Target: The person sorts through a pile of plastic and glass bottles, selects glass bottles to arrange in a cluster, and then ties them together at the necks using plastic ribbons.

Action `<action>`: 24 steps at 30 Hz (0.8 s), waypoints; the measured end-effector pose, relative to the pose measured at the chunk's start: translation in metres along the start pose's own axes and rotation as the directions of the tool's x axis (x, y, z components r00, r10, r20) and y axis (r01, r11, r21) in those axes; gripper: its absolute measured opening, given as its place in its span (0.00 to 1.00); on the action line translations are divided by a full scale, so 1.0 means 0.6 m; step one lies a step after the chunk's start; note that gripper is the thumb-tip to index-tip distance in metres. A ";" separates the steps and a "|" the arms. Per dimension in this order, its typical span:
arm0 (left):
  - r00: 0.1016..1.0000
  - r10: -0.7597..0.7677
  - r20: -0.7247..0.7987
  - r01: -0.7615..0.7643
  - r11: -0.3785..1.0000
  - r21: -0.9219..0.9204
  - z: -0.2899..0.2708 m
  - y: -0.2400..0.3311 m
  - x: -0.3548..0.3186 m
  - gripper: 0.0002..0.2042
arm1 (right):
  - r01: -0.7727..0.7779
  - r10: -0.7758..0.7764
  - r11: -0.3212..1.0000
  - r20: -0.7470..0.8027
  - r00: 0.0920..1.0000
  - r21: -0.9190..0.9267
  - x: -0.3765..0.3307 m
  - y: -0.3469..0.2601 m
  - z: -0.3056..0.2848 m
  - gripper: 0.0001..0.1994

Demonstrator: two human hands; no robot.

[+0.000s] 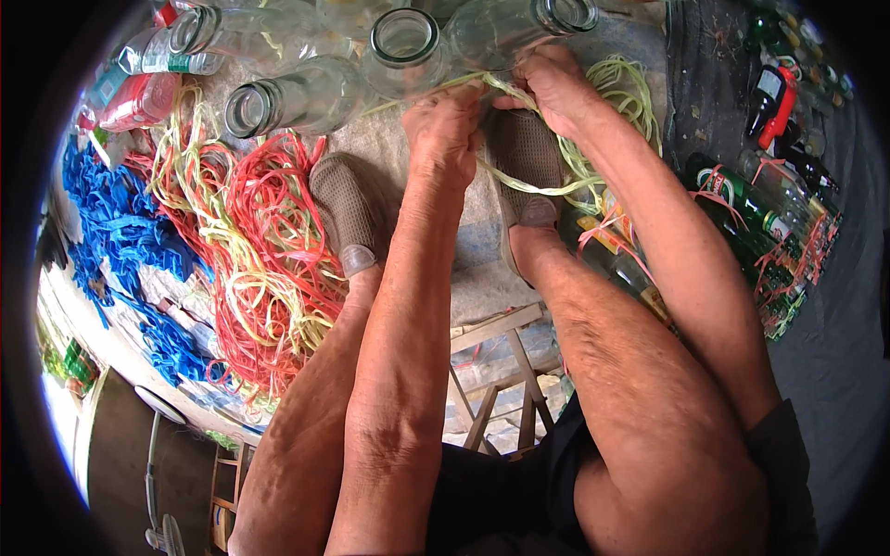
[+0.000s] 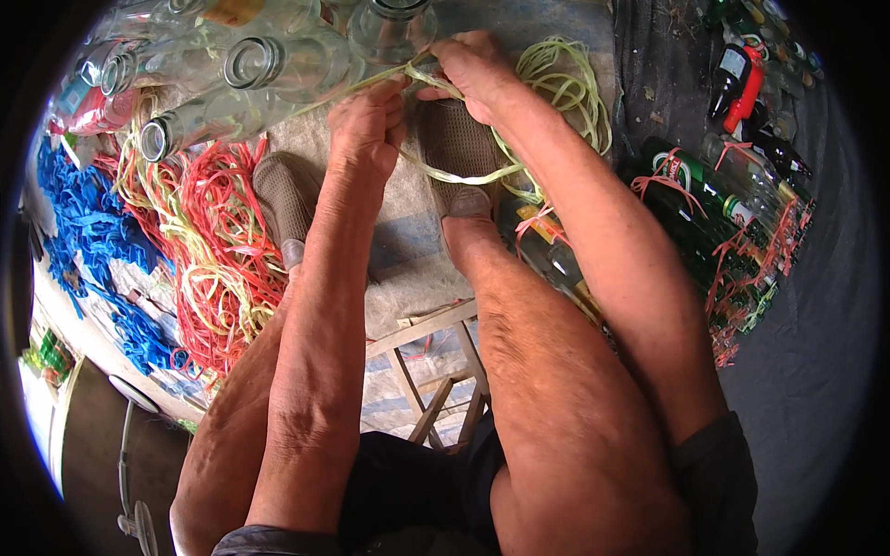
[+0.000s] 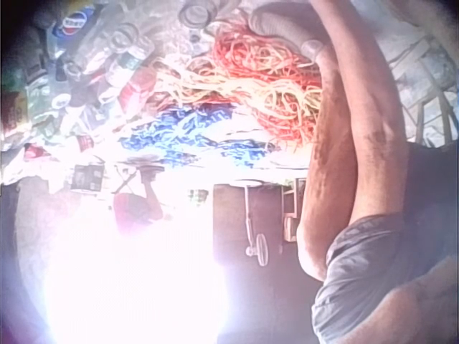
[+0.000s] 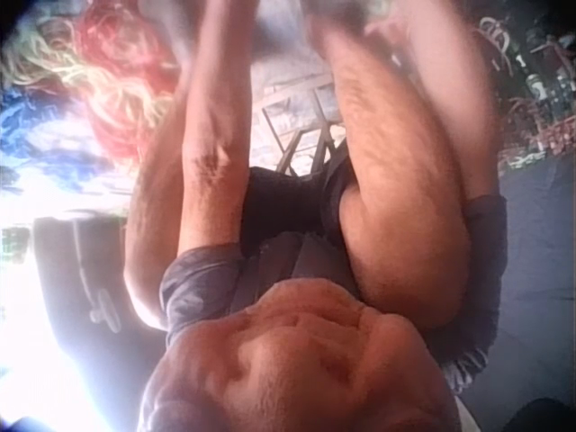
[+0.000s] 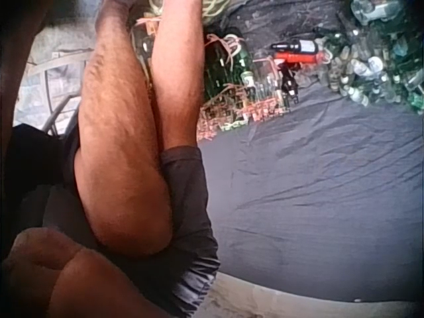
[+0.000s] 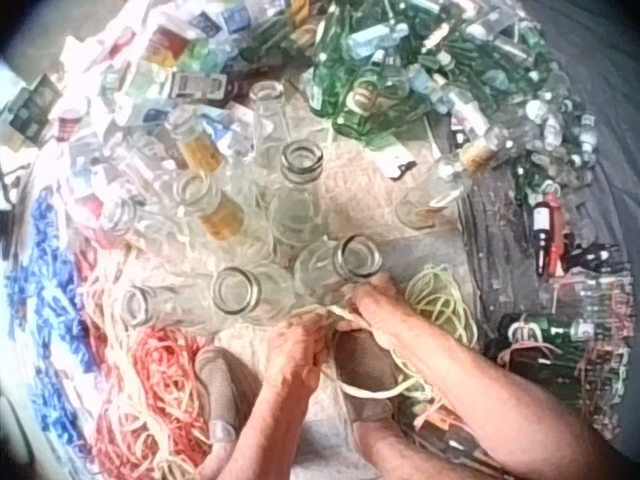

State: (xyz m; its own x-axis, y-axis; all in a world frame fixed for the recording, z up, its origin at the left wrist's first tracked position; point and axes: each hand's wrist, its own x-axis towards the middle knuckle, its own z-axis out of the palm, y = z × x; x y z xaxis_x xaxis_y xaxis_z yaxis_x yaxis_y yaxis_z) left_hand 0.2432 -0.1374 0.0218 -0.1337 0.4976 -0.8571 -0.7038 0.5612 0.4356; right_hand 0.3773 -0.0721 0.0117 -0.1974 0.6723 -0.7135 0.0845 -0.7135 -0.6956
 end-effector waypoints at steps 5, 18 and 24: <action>1.000 -0.001 0.026 0.001 1.000 0.012 -0.002 -0.002 -0.001 0.09 | -0.015 0.015 0.998 0.007 1.000 0.066 -0.002 0.005 -0.004 0.11; 0.999 0.031 0.033 -0.032 0.999 0.028 -0.007 -0.011 -0.001 0.06 | 0.082 -0.082 0.997 -0.011 0.997 -0.011 0.008 0.029 -0.008 0.14; 0.994 0.109 -0.015 -0.109 0.993 0.036 -0.005 -0.012 -0.005 0.04 | 0.075 -0.090 0.986 -0.096 0.991 -0.149 0.016 0.031 0.008 0.11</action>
State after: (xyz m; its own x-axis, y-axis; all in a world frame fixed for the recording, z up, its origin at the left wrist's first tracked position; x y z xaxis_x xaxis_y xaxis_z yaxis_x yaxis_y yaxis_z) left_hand 0.2469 -0.1449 0.0205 -0.2205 0.5460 -0.8083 -0.6593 0.5273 0.5360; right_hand 0.3726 -0.0799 -0.0078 -0.1093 0.7498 -0.6526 0.2141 -0.6234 -0.7520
